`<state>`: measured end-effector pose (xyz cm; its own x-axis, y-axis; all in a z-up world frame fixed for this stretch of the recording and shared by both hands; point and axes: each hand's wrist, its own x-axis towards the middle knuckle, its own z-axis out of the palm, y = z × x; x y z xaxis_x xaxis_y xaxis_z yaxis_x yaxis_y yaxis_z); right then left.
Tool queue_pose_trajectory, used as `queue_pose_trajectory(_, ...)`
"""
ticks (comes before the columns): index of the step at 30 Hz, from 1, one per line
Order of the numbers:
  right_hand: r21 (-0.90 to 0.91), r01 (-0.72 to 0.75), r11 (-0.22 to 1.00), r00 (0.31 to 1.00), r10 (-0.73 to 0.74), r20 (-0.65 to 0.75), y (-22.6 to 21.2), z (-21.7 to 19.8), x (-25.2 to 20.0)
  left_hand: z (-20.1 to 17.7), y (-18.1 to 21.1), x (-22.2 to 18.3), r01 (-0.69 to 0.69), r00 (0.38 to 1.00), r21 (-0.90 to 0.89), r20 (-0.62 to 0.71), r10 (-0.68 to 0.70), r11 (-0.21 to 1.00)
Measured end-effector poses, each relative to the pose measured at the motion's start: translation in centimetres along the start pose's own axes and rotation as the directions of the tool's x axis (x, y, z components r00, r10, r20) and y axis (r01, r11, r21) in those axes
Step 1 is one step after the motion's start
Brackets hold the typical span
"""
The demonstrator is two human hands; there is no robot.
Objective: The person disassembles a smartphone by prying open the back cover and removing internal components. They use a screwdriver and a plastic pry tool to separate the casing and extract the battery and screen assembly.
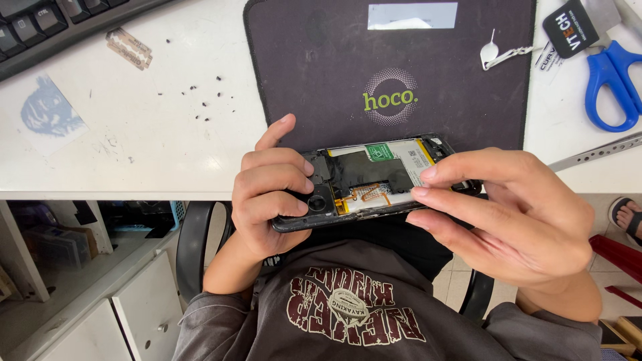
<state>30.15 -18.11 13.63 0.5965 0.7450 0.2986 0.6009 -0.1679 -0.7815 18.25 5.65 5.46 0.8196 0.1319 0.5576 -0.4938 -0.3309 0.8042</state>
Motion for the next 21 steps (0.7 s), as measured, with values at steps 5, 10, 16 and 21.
queue_pose_trajectory(5,0.078,-0.003,0.997,1.0,0.004,-0.022,0.2,0.1,0.1,0.1,-0.1,-0.1,0.003,1.0,0.0,-0.019,-0.003,1.0)
queue_pose_trajectory(10,0.081,-0.006,0.997,0.999,0.009,-0.032,0.4,0.1,0.2,0.2,-0.2,0.0,0.0,1.0,0.006,-0.024,0.0,1.0)
queue_pose_trajectory(16,0.105,0.039,0.994,0.999,-0.037,-0.021,0.5,0.5,-0.3,-0.7,0.3,0.2,-0.001,0.999,0.043,0.04,-0.001,0.999)
queue_pose_trajectory(21,0.072,0.031,0.997,0.999,-0.03,-0.017,0.5,0.9,-1.1,-1.0,0.8,0.5,0.016,0.999,0.058,0.048,-0.018,0.998)
